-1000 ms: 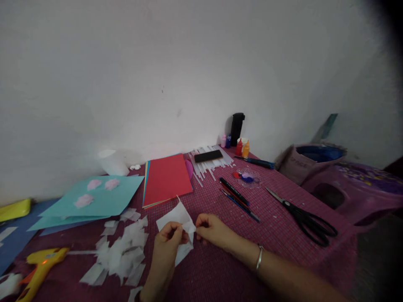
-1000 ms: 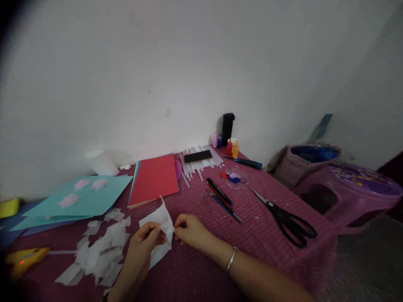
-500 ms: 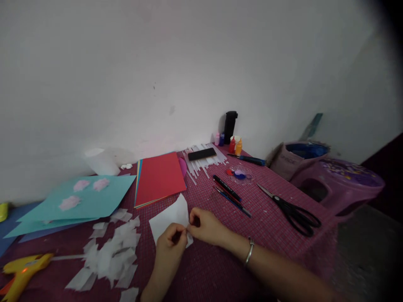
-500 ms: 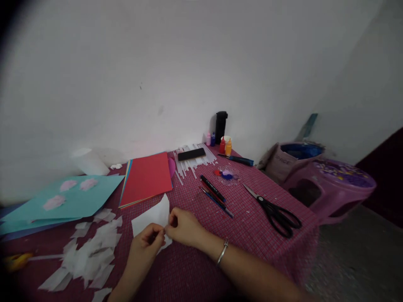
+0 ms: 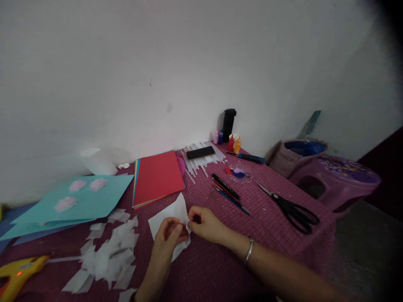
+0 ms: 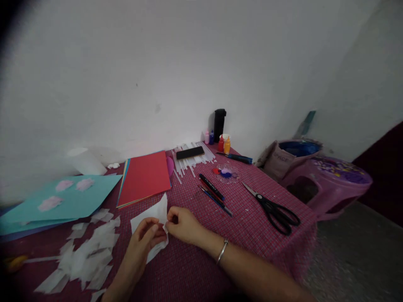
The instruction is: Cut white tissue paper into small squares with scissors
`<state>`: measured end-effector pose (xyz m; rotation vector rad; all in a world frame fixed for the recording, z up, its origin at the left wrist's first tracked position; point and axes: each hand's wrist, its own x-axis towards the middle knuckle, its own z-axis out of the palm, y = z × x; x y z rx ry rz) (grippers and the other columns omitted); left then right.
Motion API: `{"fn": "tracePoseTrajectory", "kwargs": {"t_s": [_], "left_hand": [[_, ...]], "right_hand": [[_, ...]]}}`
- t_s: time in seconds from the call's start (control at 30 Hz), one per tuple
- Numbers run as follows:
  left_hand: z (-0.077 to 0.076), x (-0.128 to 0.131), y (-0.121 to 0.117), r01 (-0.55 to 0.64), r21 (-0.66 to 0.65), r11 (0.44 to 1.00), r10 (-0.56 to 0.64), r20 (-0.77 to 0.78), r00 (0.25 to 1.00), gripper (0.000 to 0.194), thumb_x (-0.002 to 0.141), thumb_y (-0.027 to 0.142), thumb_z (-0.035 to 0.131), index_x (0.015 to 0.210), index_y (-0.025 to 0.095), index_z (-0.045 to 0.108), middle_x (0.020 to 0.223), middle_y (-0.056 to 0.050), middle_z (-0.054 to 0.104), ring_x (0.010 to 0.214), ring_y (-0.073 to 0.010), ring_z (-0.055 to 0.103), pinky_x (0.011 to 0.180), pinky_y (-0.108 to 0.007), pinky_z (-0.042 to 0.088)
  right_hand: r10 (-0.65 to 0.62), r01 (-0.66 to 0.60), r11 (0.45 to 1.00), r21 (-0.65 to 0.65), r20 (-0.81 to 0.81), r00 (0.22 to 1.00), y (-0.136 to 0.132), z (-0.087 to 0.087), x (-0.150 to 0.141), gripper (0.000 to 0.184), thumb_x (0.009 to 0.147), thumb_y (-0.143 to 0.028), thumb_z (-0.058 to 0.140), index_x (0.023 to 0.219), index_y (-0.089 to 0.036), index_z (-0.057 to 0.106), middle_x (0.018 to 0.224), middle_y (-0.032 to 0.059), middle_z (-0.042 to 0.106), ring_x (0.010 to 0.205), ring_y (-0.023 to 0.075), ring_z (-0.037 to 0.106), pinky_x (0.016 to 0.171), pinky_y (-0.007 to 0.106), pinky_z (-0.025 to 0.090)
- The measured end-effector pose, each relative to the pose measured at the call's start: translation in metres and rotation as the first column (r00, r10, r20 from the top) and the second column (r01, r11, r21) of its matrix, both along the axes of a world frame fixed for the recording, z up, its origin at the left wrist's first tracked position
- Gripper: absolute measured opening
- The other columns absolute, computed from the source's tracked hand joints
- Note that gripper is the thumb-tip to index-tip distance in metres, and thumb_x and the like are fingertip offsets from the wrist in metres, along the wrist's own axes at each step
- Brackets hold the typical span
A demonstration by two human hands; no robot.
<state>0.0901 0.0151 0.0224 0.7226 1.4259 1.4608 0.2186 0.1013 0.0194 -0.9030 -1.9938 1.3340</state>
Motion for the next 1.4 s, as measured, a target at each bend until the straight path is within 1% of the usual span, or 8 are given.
{"fn": "tracePoseTrajectory", "kwargs": {"t_s": [0.23, 0.43, 0.53, 0.73, 0.93, 1.17, 1.27, 1.4], "left_hand": [[-0.007, -0.002, 0.006, 0.067, -0.082, 0.994, -0.074, -0.093, 0.993, 0.027, 0.067, 0.038, 0.071, 0.070, 0.017, 0.055, 0.065, 0.004, 0.051, 0.059, -0.0105, 0.052, 0.053, -0.022, 0.050], [0.002, -0.010, -0.001, 0.139, -0.153, 0.978, -0.142, -0.009, 0.990, 0.024, 0.066, 0.035, 0.065, 0.061, 0.018, 0.049, 0.054, 0.004, 0.052, 0.048, -0.0104, 0.050, 0.044, -0.022, 0.044], [0.005, -0.014, -0.002, 0.167, -0.176, 0.970, -0.180, -0.064, 0.982, 0.026, 0.064, 0.035, 0.064, 0.056, 0.020, 0.044, 0.049, 0.006, 0.047, 0.043, -0.0090, 0.045, 0.040, -0.020, 0.038], [-0.002, -0.008, -0.002, 0.294, -0.193, 0.936, -0.342, -0.300, 0.891, 0.028, 0.072, 0.040, 0.057, 0.058, 0.021, 0.042, 0.053, 0.007, 0.041, 0.049, -0.0101, 0.042, 0.047, -0.022, 0.037], [0.007, 0.007, -0.007, 0.314, -0.178, 0.933, -0.358, -0.559, 0.747, 0.025, 0.075, 0.033, 0.051, 0.057, 0.022, 0.039, 0.055, 0.006, 0.036, 0.055, -0.0116, 0.037, 0.052, -0.024, 0.029], [0.028, -0.019, -0.016, 0.262, -0.314, 0.912, -0.409, -0.670, 0.619, 0.025, 0.071, 0.033, 0.052, 0.055, 0.023, 0.035, 0.052, 0.006, 0.035, 0.051, -0.0129, 0.038, 0.052, -0.026, 0.028], [0.032, -0.031, -0.012, 0.174, -0.365, 0.915, -0.397, -0.732, 0.554, 0.023, 0.070, 0.043, 0.059, 0.074, 0.022, 0.052, 0.061, 0.003, 0.053, 0.054, -0.0162, 0.049, 0.055, -0.028, 0.031], [0.040, -0.027, 0.002, 0.193, -0.342, 0.920, -0.389, -0.726, 0.567, 0.040, 0.075, 0.052, 0.056, 0.099, 0.019, 0.055, 0.076, -0.002, 0.063, 0.061, -0.0190, 0.056, 0.059, -0.029, 0.035]], "right_hand": [[0.103, -0.102, 0.994, 0.050, -0.024, 0.994, -0.011, 0.001, -0.001, 0.006, 0.071, -0.014, 0.057, 0.066, -0.017, 0.053, 0.063, -0.0047, 0.050, 0.060, 0.0096, 0.045, 0.054, 0.019, 0.033], [-0.023, 0.019, 0.999, 0.030, 0.125, 0.992, -0.004, -0.001, 0.001, 0.008, 0.071, -0.011, 0.053, 0.068, -0.017, 0.049, 0.061, -0.0056, 0.046, 0.058, 0.0092, 0.042, 0.053, 0.020, 0.032], [0.012, -0.020, 0.999, 0.043, 0.181, 0.983, 0.005, 0.002, 0.011, 0.006, 0.068, -0.014, 0.058, 0.069, -0.017, 0.053, 0.062, -0.0052, 0.051, 0.058, 0.0097, 0.044, 0.055, 0.021, 0.032], [0.095, -0.105, 0.993, 0.054, 0.155, 0.983, 0.008, 0.013, 0.019, 0.041, 0.074, -0.025, 0.062, 0.112, -0.018, 0.050, 0.089, 0.0014, 0.064, 0.074, 0.0138, 0.057, 0.063, 0.023, 0.039], [-0.028, -0.035, 0.977, 0.210, 0.290, 0.957, 0.008, 0.011, 0.004, 0.013, 0.069, -0.018, 0.059, 0.082, -0.017, 0.060, 0.074, 0.0002, 0.060, 0.065, 0.0132, 0.050, 0.060, 0.024, 0.034], [-0.021, -0.009, 0.992, 0.123, 0.241, 0.970, 0.015, 0.003, 0.003, 0.004, 0.072, -0.019, 0.058, 0.073, -0.016, 0.061, 0.062, -0.0031, 0.055, 0.057, 0.0106, 0.045, 0.054, 0.022, 0.030], [0.011, -0.030, 0.995, 0.094, 0.196, 0.980, 0.012, 0.003, 0.004, 0.004, 0.074, -0.019, 0.058, 0.071, -0.016, 0.059, 0.062, -0.0040, 0.054, 0.058, 0.0096, 0.045, 0.053, 0.020, 0.031], [0.050, -0.061, 0.994, 0.089, 0.120, 0.992, 0.007, 0.004, 0.004, 0.004, 0.075, -0.019, 0.058, 0.071, -0.017, 0.057, 0.062, -0.0047, 0.052, 0.058, 0.0091, 0.045, 0.053, 0.019, 0.031]]}}
